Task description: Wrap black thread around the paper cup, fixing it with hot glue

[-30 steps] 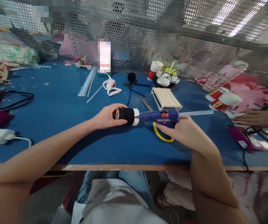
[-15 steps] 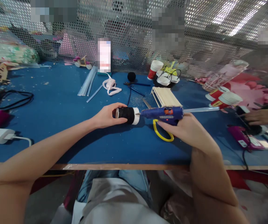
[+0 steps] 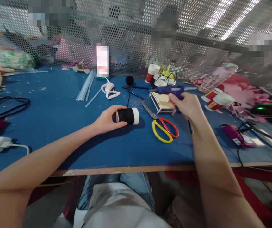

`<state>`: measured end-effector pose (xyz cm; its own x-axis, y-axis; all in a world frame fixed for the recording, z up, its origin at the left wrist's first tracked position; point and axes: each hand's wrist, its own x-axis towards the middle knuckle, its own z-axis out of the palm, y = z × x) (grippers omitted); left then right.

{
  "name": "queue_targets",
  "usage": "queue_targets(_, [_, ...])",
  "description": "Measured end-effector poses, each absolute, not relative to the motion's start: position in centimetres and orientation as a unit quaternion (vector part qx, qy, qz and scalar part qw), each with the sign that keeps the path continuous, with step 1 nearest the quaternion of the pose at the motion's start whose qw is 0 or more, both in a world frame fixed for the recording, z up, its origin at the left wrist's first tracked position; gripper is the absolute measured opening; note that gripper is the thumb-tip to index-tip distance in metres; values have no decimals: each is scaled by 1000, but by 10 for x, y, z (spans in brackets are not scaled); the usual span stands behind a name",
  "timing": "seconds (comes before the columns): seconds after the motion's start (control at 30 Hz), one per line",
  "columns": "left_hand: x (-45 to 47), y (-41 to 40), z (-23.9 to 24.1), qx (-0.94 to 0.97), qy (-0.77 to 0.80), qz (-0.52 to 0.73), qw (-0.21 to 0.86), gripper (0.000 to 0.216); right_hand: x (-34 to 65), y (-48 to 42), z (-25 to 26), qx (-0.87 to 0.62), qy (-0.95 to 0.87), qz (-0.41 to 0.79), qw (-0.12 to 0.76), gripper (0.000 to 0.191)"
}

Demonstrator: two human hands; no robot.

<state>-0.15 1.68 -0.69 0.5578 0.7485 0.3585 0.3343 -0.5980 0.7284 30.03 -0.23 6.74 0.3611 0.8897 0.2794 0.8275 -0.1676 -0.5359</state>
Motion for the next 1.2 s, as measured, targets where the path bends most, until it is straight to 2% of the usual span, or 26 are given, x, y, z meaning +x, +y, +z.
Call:
queue_targets(0.1, [-1,17,-8,835,316,344,291,55,315,19,57,-786,-560,39,261,43])
queue_targets(0.23, [-1,14,-5,850,293,347,267,52,324,33,42,-808,-565,-41,160,45])
queue_targets(0.3, [-1,12,-3,857,279,347,259,51,319,31,41,-808,-558,-89,167,42])
queue_targets(0.4, [0,9,-2,866,263,343,251,53,295,16,50,-742,-608,-151,239,37])
queue_targets(0.47, [1,8,-2,869,256,342,249,61,272,4,59,-656,-703,-67,268,36])
queue_targets(0.57, [1,5,-2,875,245,343,238,66,236,-8,64,-560,-776,150,250,45])
queue_targets(0.7, [1,2,1,904,192,322,204,49,210,-8,56,-524,-755,326,222,56])
queue_targets(0.77, [0,1,3,912,175,315,195,46,205,-5,49,-509,-732,383,242,51])
queue_targets(0.9, [0,0,6,903,191,327,202,51,206,-1,38,-495,-681,409,353,33])
queue_targets(1.03, [1,1,5,872,246,330,264,54,213,0,36,-483,-632,406,450,25])
queue_targets(1.2, [0,3,-2,834,291,302,359,52,220,1,35,-462,-613,412,491,25])
